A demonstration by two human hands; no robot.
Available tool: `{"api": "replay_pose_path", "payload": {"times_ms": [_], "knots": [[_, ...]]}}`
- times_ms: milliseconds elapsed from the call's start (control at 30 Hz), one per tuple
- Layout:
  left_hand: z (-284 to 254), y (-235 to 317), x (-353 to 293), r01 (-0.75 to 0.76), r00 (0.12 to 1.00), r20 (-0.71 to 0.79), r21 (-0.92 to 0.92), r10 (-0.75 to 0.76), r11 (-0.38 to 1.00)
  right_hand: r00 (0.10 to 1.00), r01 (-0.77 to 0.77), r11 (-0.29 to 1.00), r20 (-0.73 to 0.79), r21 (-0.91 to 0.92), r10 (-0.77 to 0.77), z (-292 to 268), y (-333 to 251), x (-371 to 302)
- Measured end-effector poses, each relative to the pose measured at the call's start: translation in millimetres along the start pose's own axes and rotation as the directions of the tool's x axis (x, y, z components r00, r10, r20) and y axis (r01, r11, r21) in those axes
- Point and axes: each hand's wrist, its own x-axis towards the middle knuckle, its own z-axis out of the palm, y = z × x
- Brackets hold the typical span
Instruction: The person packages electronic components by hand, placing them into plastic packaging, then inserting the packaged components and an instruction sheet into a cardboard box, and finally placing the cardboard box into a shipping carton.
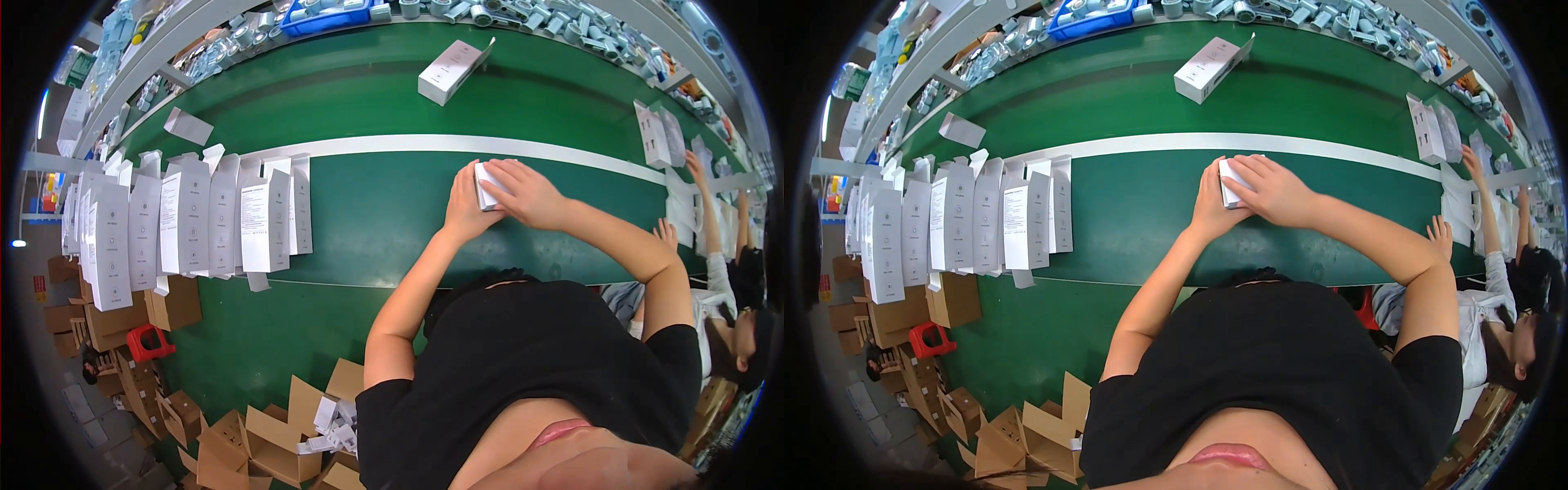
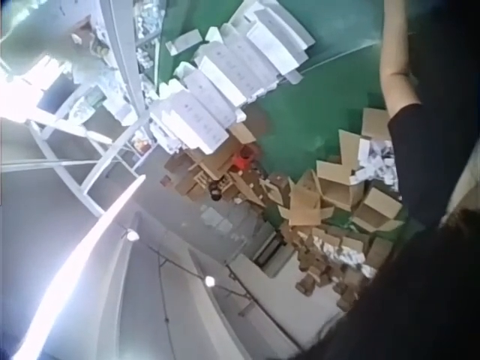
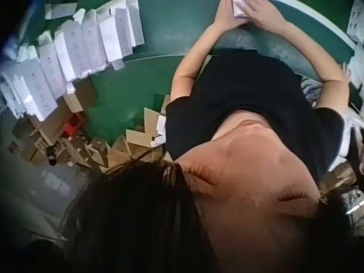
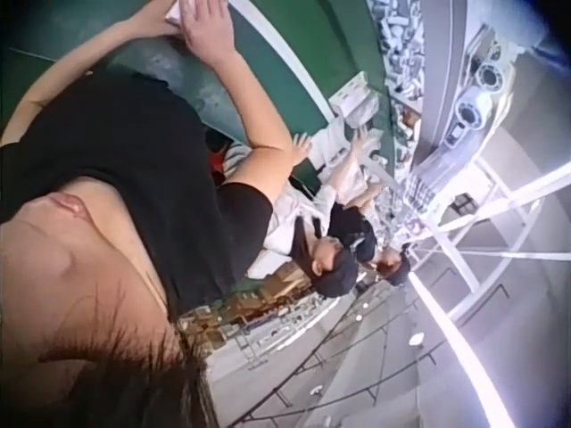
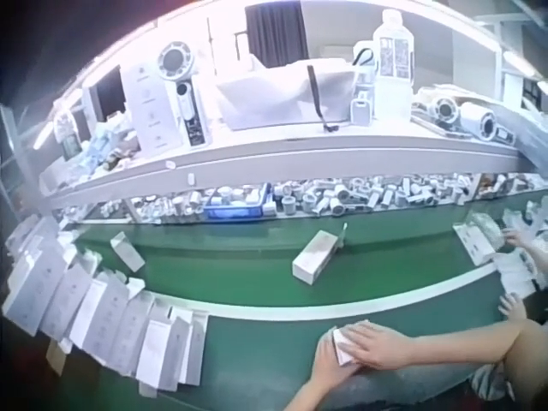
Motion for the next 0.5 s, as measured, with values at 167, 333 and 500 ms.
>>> {"api": "replay_pose_path", "payload": {"times_ms": [167, 333, 500], "knots": [[4.2, -0.9, 2.6, -0.018, 0.999, -0.035, 0.017, 0.018, 1.000, 0.991, 0.011, 0.994, -0.134, -0.110, -0.025, 9.6, -3.0, -5.3], [4.1, -2.7, 5.5, -0.003, 1.000, -0.014, 0.008, 0.003, 1.000, 0.993, -0.014, 0.996, -0.117, -0.087, 0.004, 9.3, -1.4, -3.4], [2.1, 1.1, 7.5, 0.027, 1.000, -0.005, -0.011, -0.027, 1.000, 0.998, -0.019, 0.994, -0.069, -0.105, 0.012, 3.2, -10.0, -2.4]]}}
